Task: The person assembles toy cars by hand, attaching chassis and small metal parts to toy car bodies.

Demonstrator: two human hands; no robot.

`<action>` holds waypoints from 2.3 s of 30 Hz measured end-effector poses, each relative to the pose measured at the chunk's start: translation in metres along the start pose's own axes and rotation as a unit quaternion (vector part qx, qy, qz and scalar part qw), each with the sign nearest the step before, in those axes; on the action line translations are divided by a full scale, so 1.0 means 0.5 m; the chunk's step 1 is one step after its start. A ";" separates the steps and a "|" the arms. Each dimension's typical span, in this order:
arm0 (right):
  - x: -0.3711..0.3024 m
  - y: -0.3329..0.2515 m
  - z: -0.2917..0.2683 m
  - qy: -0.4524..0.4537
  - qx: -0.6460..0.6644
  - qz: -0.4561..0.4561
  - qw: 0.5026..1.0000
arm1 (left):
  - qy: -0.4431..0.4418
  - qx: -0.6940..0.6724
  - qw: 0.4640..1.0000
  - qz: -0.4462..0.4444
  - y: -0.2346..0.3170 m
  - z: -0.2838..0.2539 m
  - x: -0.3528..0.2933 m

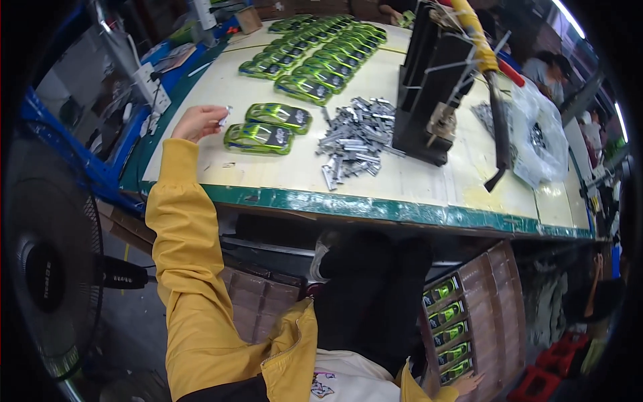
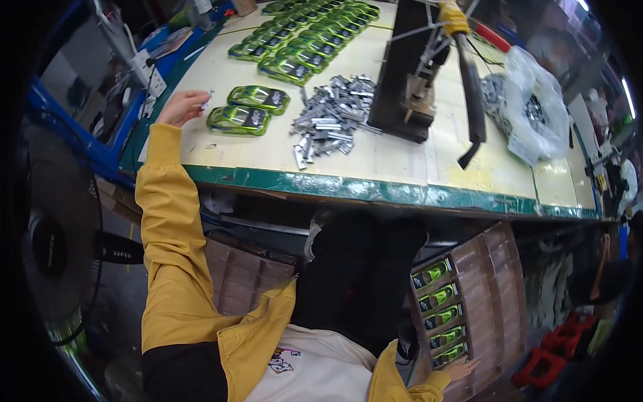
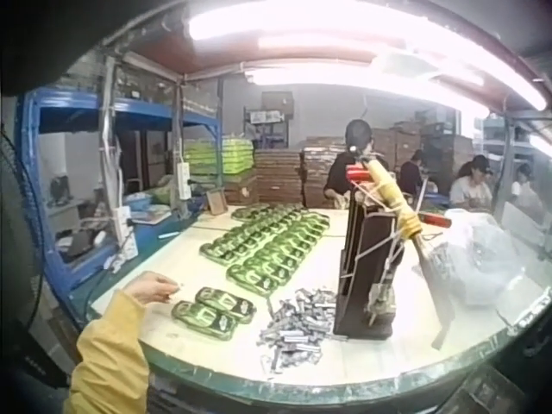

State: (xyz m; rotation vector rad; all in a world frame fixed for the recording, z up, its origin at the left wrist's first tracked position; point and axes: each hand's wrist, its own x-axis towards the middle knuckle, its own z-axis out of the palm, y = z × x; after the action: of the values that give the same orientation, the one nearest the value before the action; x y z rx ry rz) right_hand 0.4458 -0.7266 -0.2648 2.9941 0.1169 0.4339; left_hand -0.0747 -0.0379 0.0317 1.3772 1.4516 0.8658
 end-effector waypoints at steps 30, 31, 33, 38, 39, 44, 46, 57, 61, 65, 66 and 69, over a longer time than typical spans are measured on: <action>-0.334 -0.959 -0.790 -0.045 0.601 -0.700 0.382 | -0.235 0.012 0.970 -0.068 -0.044 0.005 -0.029; -0.351 -0.978 -0.807 -0.029 0.580 -0.718 0.383 | -0.227 0.002 0.972 -0.056 -0.053 0.009 -0.037; -0.377 -1.018 -0.818 0.004 0.553 -0.729 0.404 | -0.237 0.005 0.971 -0.032 -0.044 0.030 -0.064; -0.399 -1.043 -0.804 0.007 0.395 -0.767 0.506 | -0.207 0.007 0.978 -0.007 -0.045 0.067 -0.124; -0.397 -1.034 -0.798 0.028 0.390 -0.761 0.518 | -0.214 0.000 0.977 -0.020 -0.047 0.078 -0.129; -0.345 -0.957 -0.798 0.013 0.419 -0.735 0.534 | -0.329 -0.020 0.944 0.010 0.001 0.110 -0.147; -0.307 -0.924 -0.796 0.007 0.471 -0.712 0.522 | -0.333 0.024 0.934 0.128 0.026 0.147 -0.130; -0.091 -0.750 -0.672 -0.587 0.798 -0.079 0.109 | -0.358 0.366 0.802 0.306 0.126 0.312 -0.008; -0.039 -0.746 -0.660 -0.631 0.775 0.012 -0.032 | -0.367 0.196 0.874 0.252 0.146 0.316 0.004; -0.024 -0.752 -0.687 -0.612 0.789 0.037 -0.043 | -0.315 -0.122 0.911 0.236 0.121 0.372 0.012; -0.021 -0.757 -0.690 -0.612 0.788 0.037 -0.046 | -0.315 -0.119 0.911 0.237 0.115 0.380 0.018; -0.012 -0.757 -0.696 -0.617 0.783 0.005 -0.078 | -0.281 -0.158 0.921 0.219 0.096 0.407 0.029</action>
State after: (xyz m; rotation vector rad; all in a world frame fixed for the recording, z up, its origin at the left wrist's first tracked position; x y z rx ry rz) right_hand 0.3178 -0.3169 0.0182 -0.1230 -0.1507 1.4185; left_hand 0.1334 -0.0383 0.0084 1.5539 0.5466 0.8367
